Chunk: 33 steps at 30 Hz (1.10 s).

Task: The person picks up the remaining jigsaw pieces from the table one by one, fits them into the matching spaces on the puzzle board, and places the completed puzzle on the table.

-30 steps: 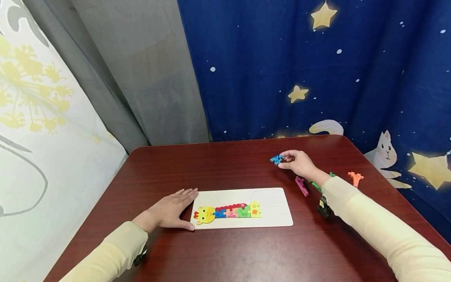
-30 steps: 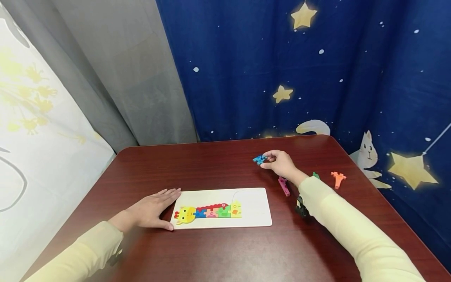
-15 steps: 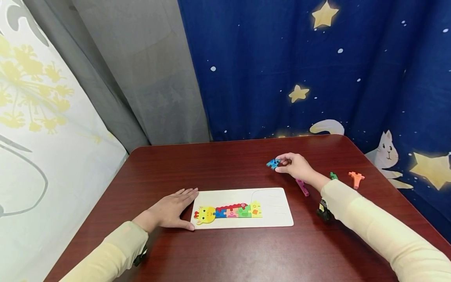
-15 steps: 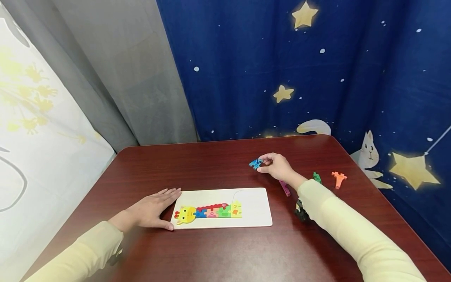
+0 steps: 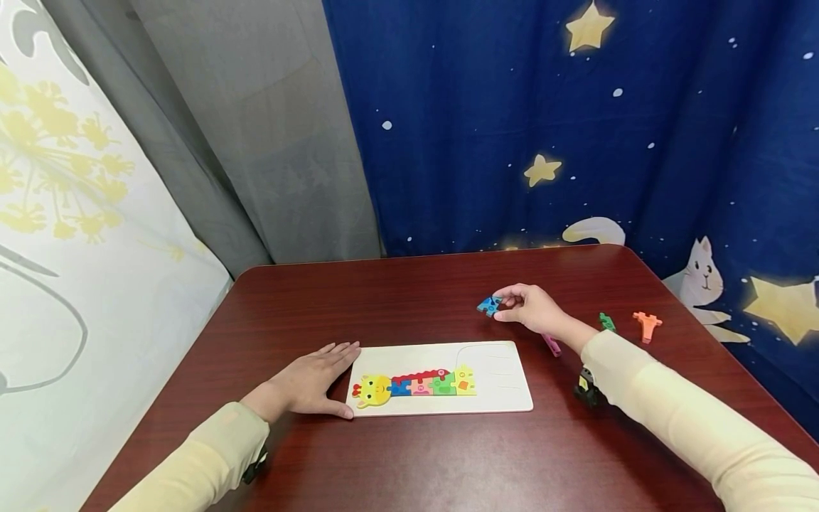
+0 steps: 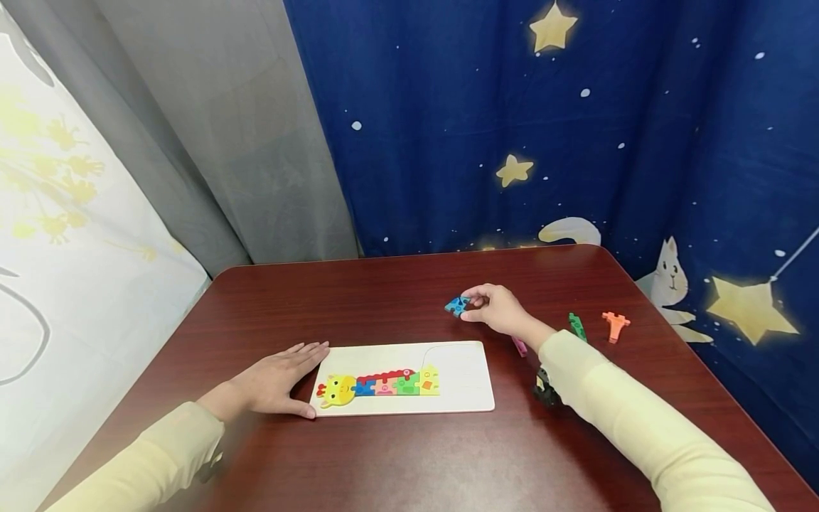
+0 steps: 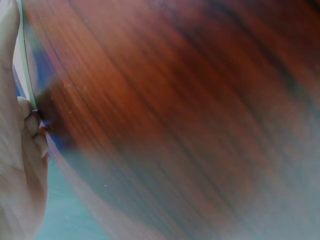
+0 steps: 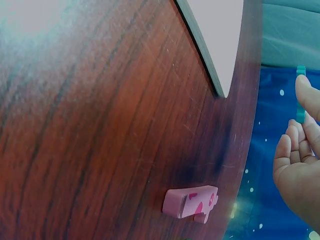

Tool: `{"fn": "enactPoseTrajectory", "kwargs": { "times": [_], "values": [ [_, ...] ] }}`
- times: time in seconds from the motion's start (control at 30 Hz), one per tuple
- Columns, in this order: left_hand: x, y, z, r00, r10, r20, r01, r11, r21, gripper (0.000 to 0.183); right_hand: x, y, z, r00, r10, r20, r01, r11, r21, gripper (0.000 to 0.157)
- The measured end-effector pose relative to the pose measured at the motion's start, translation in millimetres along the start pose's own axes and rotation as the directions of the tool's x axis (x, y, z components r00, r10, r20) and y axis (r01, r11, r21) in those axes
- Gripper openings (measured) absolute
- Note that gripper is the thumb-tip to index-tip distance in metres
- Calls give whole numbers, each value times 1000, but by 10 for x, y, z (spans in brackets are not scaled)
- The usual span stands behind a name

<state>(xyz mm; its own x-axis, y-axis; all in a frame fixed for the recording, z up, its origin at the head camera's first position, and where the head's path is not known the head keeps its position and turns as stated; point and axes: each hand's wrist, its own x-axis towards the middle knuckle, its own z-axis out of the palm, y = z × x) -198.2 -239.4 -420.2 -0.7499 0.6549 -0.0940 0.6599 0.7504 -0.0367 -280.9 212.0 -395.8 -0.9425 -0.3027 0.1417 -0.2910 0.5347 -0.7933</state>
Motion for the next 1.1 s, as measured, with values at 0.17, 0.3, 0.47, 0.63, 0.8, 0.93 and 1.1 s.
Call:
{"fn": "enactPoseTrajectory", "kwargs": {
  "times": [0.17, 0.3, 0.47, 0.63, 0.8, 0.93, 1.1],
  "values": [
    [-1, -2, 8, 1000, 0, -2, 0, 1000, -1, 115, -20, -18, 35, 1000, -18, 19, 18, 1000, -14, 39],
    [-3, -4, 17, 1000, 0, 0, 0, 1000, 1, 115, -32, -37, 67, 999, -22, 43, 23, 1000, -6, 39],
    [-4, -5, 17, 1000, -3, 3, 3, 1000, 2, 115, -52, -56, 100, 997, -44, 68, 44, 999, -1, 37],
    [-7, -2, 6, 1000, -5, 6, 5, 1000, 0, 115, -68, -57, 140, 994, -56, 92, 57, 998, -8, 36],
    [-9, -3, -2, 1000, -7, 6, 7, 1000, -2, 115, -76, -62, 182, 992, -58, 109, 61, 998, -18, 36],
    [-7, -7, -2, 1000, -8, 5, 8, 1000, 2, 115, -75, -67, 212, 989, -75, 127, 81, 996, -36, 36],
    [-4, -7, -4, 1000, -1, 2, 1, 1000, 3, 115, -104, -131, 236, 984, -91, 151, 97, 995, -38, 36]
  ]
}}
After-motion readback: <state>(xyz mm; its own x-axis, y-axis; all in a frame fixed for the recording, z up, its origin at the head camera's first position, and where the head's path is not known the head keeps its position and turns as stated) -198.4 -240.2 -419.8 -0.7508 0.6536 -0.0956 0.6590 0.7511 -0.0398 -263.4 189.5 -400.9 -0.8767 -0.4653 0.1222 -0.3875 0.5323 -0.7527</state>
